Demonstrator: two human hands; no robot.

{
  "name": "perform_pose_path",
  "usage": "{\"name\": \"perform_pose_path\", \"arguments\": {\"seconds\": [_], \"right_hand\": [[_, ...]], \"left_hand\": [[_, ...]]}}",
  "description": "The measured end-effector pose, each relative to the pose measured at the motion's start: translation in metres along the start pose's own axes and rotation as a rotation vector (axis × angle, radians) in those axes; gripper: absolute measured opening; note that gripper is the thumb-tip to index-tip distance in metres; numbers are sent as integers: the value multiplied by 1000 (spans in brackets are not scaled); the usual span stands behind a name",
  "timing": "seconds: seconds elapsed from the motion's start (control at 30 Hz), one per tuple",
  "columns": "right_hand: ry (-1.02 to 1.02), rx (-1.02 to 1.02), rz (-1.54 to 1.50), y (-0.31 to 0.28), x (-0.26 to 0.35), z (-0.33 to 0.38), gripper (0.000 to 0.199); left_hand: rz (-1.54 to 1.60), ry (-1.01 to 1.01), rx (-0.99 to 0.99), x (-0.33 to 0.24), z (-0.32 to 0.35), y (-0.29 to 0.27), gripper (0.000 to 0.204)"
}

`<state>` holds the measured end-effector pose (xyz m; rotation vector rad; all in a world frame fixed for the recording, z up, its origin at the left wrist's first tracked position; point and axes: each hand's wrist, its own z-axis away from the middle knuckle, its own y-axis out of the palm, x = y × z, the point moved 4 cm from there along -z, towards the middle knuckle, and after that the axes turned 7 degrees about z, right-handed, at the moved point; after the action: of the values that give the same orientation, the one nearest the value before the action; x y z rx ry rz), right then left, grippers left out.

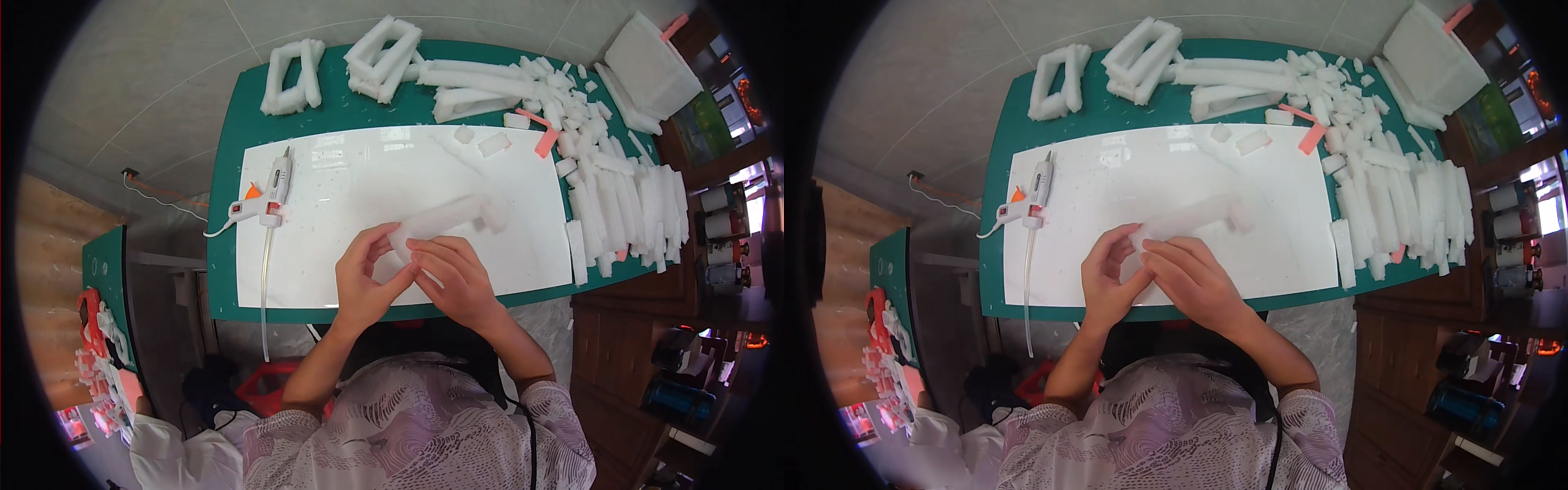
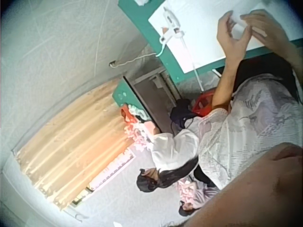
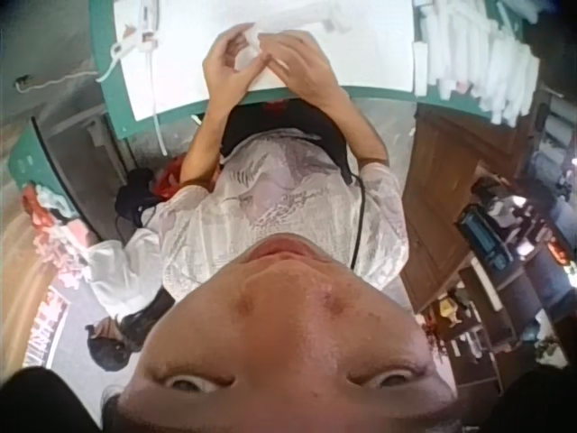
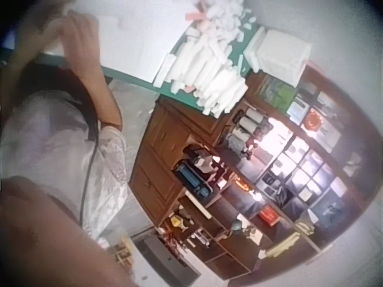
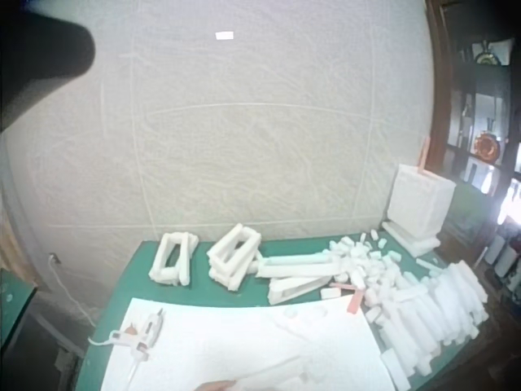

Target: Assemble white foam pieces using a hot glue gun on a workbench.

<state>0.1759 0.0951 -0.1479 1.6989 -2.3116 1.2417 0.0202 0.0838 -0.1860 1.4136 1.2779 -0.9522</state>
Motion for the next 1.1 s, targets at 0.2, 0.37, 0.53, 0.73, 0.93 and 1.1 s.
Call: {"name": "perform_pose_path", "arguments": {"seconds": [0.2, 0.37, 0.53, 0.73, 0.93, 1.1], "right_hand": [[103, -54, 0, -3, -9, 5, 42], [348, -21, -100, -12, -35, 54, 33], [435, -325, -236, -42, -63, 93, 38], [761, -195, -854, -33, -72, 51, 80], [790, 51, -873, -25, -83, 60, 81], [743, -14, -938, -24, -81, 60, 75]], "left_hand": [[139, -31, -70, 9, -6, -15, 58], [163, -36, -65, 14, -7, -27, 59], [263, -46, -53, 18, -7, -32, 56], [343, -129, -29, 24, -1, -42, 53], [365, -153, 21, 25, -1, -42, 56], [334, -173, 75, 25, -1, -43, 61]]}}
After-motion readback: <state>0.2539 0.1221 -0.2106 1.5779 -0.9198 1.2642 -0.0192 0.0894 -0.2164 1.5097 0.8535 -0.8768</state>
